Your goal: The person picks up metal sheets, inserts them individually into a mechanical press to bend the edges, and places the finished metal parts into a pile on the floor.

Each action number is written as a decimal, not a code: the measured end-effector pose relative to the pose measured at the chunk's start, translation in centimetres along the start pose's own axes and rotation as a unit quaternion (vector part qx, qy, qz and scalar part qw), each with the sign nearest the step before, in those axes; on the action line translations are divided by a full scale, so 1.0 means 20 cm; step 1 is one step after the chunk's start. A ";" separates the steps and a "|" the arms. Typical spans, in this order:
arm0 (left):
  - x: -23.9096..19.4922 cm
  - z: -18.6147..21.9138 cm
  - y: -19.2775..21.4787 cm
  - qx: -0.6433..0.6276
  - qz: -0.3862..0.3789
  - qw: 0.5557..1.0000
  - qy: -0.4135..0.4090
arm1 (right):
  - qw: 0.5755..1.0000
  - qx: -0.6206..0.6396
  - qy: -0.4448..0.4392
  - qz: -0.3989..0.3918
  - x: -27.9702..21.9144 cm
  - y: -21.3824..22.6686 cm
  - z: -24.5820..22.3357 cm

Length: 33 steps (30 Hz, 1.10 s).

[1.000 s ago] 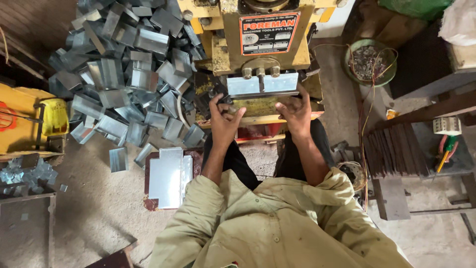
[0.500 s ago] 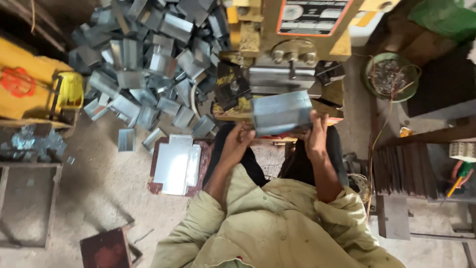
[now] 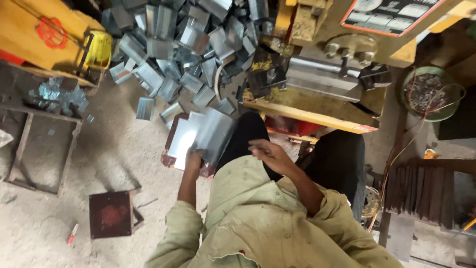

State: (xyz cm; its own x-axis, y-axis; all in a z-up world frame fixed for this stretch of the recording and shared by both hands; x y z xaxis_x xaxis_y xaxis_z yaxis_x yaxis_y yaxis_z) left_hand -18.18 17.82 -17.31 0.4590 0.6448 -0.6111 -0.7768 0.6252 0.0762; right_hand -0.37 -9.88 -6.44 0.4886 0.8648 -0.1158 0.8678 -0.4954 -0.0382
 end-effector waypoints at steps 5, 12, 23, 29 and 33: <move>0.16 0.08 0.09 -0.177 0.043 0.983 0.015 | 0.997 -0.010 -0.051 0.048 -0.07 0.14 0.19; 0.45 1.25 -0.16 -0.345 -0.272 0.880 -0.183 | 0.986 0.051 -0.088 0.133 -0.18 0.32 0.33; 0.28 0.34 0.16 0.068 0.142 0.956 -0.248 | 0.978 0.018 -0.167 0.120 -0.19 0.31 0.43; -0.14 -0.27 0.35 0.268 0.318 0.906 0.081 | 0.972 0.026 -0.193 0.134 -0.21 0.31 0.42; -0.18 -0.26 0.34 0.409 0.271 0.870 0.044 | 0.978 0.055 -0.164 0.120 -0.16 0.34 0.42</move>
State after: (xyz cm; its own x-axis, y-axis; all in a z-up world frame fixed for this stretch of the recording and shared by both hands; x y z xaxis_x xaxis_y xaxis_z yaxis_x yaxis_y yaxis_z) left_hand -27.24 17.44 -18.70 0.0572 0.9287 -0.3664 -0.2853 0.3669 0.8854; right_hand 3.10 -16.71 -14.60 0.6061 0.6583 -0.4465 0.7076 -0.7026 -0.0753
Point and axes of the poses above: each hand's wrist, its own x-axis towards the middle knuckle, its own y-axis out of the back of the hand, z = x × y, the point moved 4 cm from there along x, towards the middle knuckle, and after that the axes turned 5 degrees about y, right-handed, at the moved point
